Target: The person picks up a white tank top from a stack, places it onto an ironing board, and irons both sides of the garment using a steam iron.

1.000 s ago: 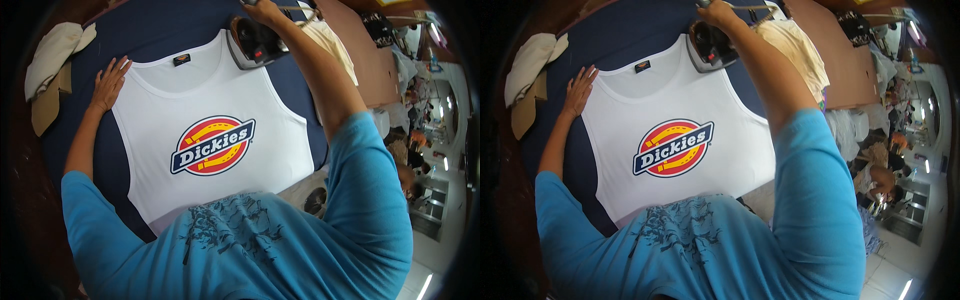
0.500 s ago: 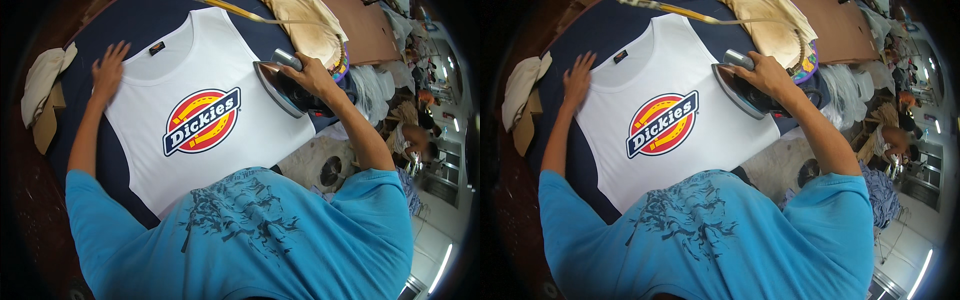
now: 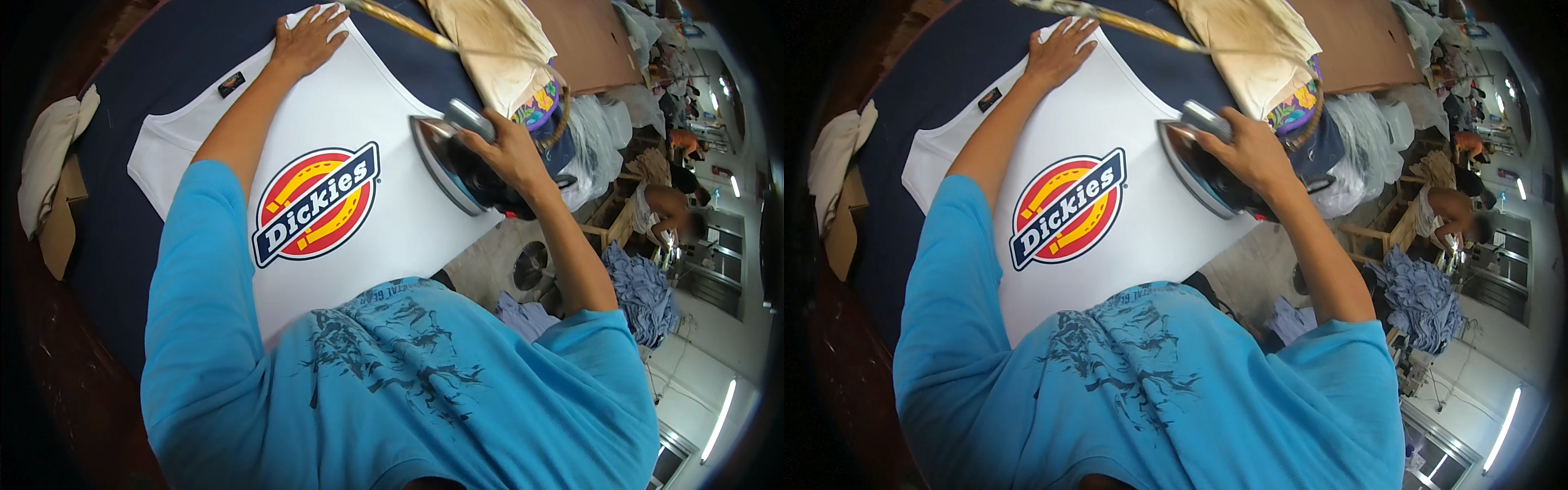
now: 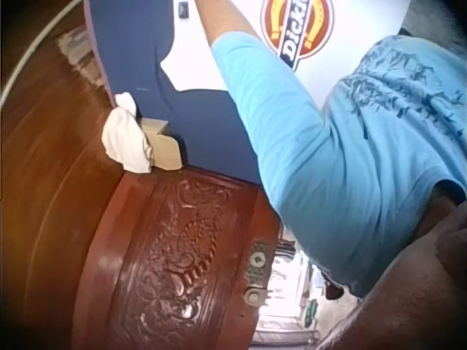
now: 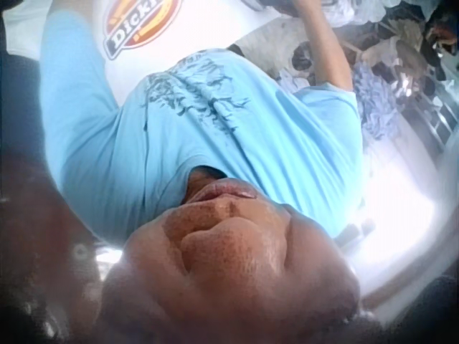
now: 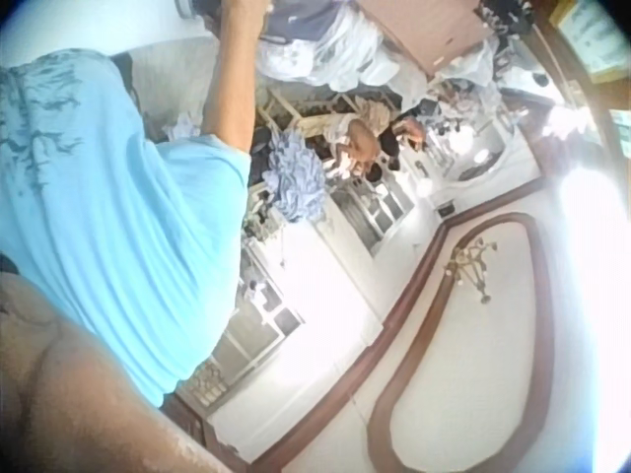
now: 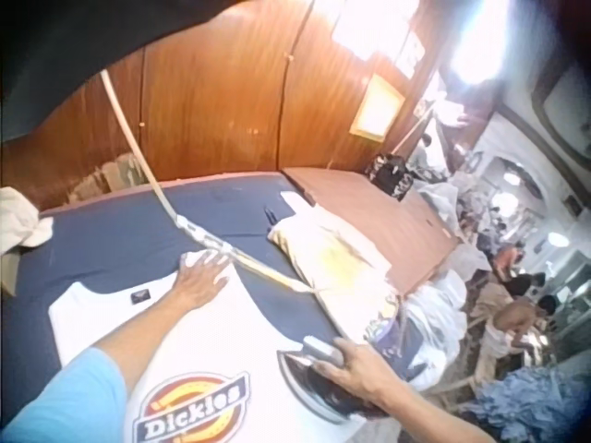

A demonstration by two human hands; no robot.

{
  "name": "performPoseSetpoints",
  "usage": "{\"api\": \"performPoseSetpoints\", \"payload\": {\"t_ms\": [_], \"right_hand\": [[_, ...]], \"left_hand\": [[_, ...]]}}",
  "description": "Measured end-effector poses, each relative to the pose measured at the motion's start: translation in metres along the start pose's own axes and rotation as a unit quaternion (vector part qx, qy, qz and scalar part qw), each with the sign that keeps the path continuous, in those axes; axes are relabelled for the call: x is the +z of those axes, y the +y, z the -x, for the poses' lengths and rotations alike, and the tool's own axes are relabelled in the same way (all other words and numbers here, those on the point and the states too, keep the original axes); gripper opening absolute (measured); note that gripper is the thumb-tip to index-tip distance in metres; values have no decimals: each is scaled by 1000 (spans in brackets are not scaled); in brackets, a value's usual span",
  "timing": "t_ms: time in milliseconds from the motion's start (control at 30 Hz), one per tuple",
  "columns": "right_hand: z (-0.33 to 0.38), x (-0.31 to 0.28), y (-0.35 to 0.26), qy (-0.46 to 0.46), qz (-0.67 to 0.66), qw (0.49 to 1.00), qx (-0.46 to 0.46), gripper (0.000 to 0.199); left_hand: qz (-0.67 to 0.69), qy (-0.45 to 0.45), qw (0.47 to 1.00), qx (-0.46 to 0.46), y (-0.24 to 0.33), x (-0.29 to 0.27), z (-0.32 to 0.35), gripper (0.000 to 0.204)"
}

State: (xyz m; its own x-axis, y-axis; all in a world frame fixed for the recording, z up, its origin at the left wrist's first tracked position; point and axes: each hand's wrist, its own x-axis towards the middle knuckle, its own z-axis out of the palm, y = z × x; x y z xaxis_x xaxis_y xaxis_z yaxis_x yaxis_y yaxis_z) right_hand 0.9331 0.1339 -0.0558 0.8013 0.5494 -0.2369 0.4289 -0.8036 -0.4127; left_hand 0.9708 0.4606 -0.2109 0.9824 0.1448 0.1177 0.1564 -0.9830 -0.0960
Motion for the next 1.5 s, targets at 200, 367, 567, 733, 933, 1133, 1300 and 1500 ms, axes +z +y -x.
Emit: {"api": "performPoseSetpoints", "payload": {"t_ms": [200, 367, 567, 733, 933, 1133, 1300, 1500], "right_hand": [[-37, 12, -39, -4, 13, 997, -81, 47], [21, 8, 7, -60, 44, 994, -77, 45], [55, 0, -8, -259, 85, 937, -219, 43], [62, 24, -46, -306, 77, 898, -306, 46], [81, 53, -95, -358, 57, 869, -338, 48], [117, 127, -189, -403, 18, 824, -398, 41], [127, 177, -262, -392, -55, 828, -398, 41], [155, 184, -268, -412, 2, 780, -471, 39]], "left_hand": [[133, -30, 990, 23, 2, -30, 6, 50], [105, -35, 993, 42, 6, -36, 7, 50], [36, 115, 993, 13, 6, -40, 31, 46], [85, 85, 993, -15, 5, -52, 183, 51], [42, -39, 952, -302, 13, -85, 428, 46], [107, 355, 690, -622, 92, -70, 538, 39], [177, 409, 565, -694, 162, -55, 545, 30], [391, 372, 503, -675, 164, -44, 558, 28]]}}
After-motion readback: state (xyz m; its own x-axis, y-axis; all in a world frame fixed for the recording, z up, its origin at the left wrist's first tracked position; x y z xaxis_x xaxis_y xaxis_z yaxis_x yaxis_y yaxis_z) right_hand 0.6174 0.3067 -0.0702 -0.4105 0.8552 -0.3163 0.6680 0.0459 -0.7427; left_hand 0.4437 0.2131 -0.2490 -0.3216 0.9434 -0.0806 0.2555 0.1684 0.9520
